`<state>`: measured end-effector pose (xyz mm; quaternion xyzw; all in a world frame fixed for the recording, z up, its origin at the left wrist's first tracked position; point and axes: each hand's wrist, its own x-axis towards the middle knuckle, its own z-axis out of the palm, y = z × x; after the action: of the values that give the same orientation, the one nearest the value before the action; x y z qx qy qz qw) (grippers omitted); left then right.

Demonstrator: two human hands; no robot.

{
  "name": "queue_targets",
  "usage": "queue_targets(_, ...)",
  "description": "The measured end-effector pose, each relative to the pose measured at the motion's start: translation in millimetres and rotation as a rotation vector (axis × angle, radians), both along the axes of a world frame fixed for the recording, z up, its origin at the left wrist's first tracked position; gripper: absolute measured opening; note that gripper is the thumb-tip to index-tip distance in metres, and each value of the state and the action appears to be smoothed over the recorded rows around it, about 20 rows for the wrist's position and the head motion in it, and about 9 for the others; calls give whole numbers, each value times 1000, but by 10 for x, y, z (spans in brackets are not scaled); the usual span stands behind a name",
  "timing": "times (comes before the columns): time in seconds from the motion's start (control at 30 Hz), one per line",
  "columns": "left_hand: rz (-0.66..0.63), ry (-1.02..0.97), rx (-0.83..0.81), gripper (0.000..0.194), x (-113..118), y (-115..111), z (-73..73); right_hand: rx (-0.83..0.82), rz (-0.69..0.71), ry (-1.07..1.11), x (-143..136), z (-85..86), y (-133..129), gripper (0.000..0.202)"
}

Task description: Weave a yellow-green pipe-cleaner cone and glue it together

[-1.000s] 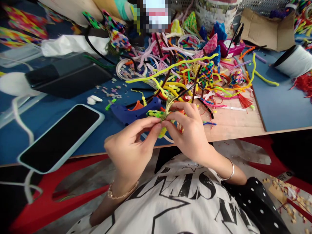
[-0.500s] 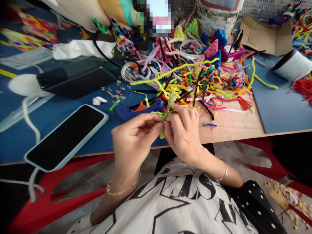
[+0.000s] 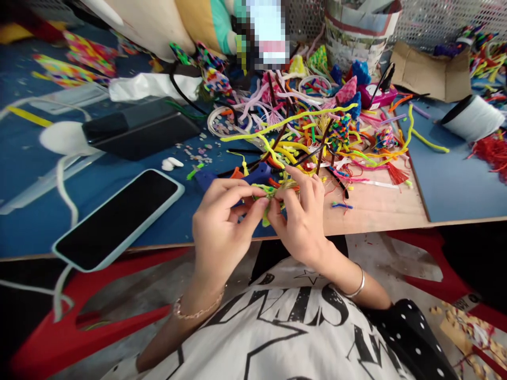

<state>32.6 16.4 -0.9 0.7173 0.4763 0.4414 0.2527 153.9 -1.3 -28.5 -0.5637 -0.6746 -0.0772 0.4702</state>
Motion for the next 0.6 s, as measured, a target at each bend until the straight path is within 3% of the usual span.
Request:
queue_targets(0.1, -81, 85, 41, 9, -58, 23, -11, -72, 35, 54, 54, 40, 11, 12)
queue_targets(0.27, -197, 32, 22, 6, -127, 62, -25, -240, 112, 230, 129, 126, 15, 13)
queue_targets(0.43, -160, 57, 47, 6, -101, 58, -2, -282, 205, 299, 137, 146, 13, 13)
queue_targets(0.6, -178, -223, -134, 7, -108, 78, -57, -277, 193, 255, 154, 152, -1, 13)
